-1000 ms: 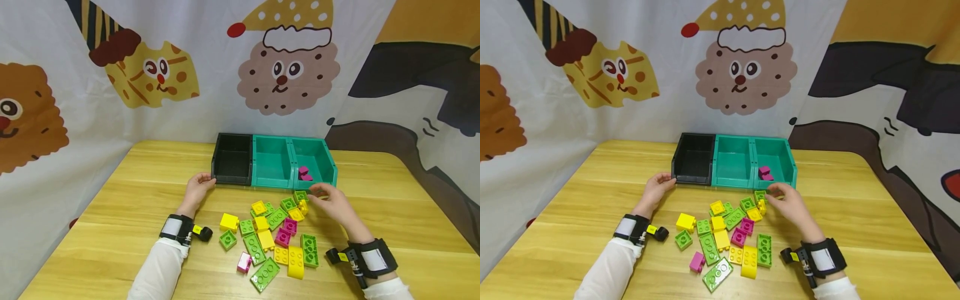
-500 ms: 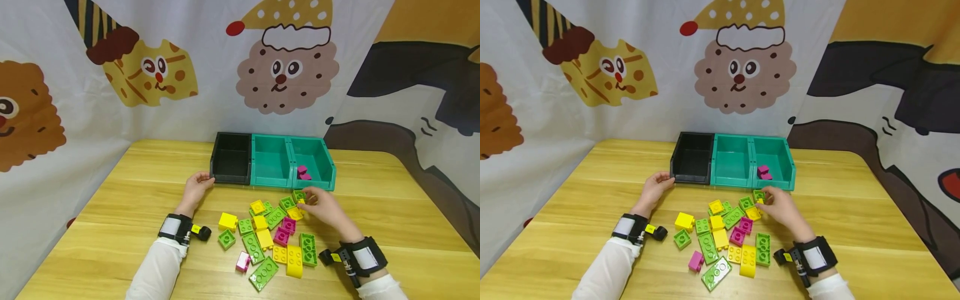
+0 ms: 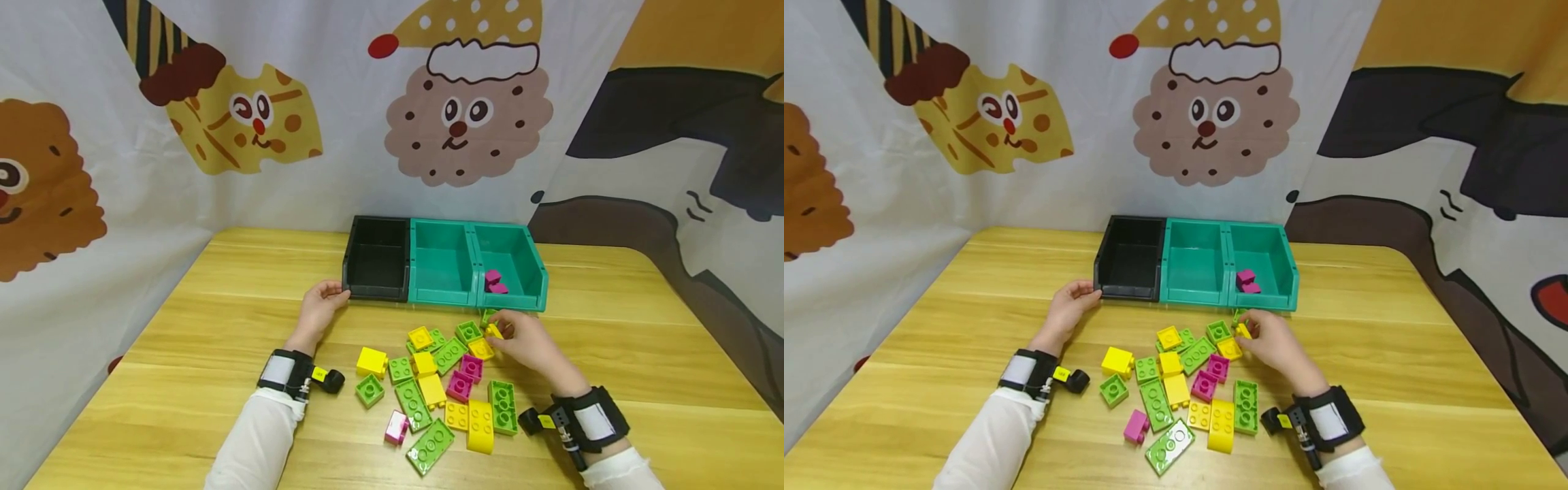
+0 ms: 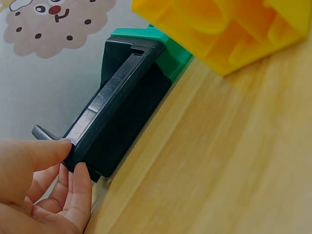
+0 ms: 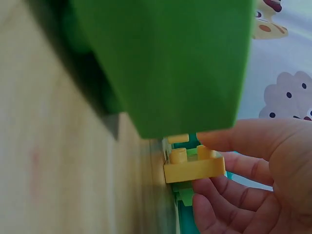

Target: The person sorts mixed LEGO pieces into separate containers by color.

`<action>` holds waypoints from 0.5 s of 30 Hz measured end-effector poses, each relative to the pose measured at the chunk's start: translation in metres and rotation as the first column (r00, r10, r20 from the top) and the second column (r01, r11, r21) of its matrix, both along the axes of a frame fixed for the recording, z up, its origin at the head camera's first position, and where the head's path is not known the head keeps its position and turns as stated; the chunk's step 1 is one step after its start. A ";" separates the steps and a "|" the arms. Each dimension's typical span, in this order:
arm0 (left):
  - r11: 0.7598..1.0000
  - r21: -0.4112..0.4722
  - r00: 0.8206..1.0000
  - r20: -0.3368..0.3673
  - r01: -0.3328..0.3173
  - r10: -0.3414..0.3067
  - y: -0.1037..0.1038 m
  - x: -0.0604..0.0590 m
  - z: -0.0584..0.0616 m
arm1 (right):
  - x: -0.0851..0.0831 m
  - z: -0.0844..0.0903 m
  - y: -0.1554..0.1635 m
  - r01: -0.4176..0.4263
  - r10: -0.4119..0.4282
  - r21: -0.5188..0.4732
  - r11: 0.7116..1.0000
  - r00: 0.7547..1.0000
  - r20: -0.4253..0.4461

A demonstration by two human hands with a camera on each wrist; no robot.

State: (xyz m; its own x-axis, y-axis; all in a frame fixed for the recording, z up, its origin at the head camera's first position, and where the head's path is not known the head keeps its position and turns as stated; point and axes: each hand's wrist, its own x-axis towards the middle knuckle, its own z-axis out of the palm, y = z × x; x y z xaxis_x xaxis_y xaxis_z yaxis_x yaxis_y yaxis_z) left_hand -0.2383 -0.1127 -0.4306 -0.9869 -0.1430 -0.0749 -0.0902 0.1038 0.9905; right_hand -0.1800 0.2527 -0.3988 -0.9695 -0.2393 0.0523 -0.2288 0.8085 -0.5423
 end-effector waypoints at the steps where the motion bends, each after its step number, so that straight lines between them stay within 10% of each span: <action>1: 1.000 -0.002 1.000 0.000 -0.001 0.001 0.000 0.000 0.000 | 0.000 0.000 -0.001 0.001 -0.001 0.001 1.000 1.000 0.001; 15: 1.000 -0.017 1.000 0.013 0.001 0.000 0.000 0.002 0.003 | 0.003 0.008 -0.001 -0.005 0.003 -0.030 1.000 0.999 -0.051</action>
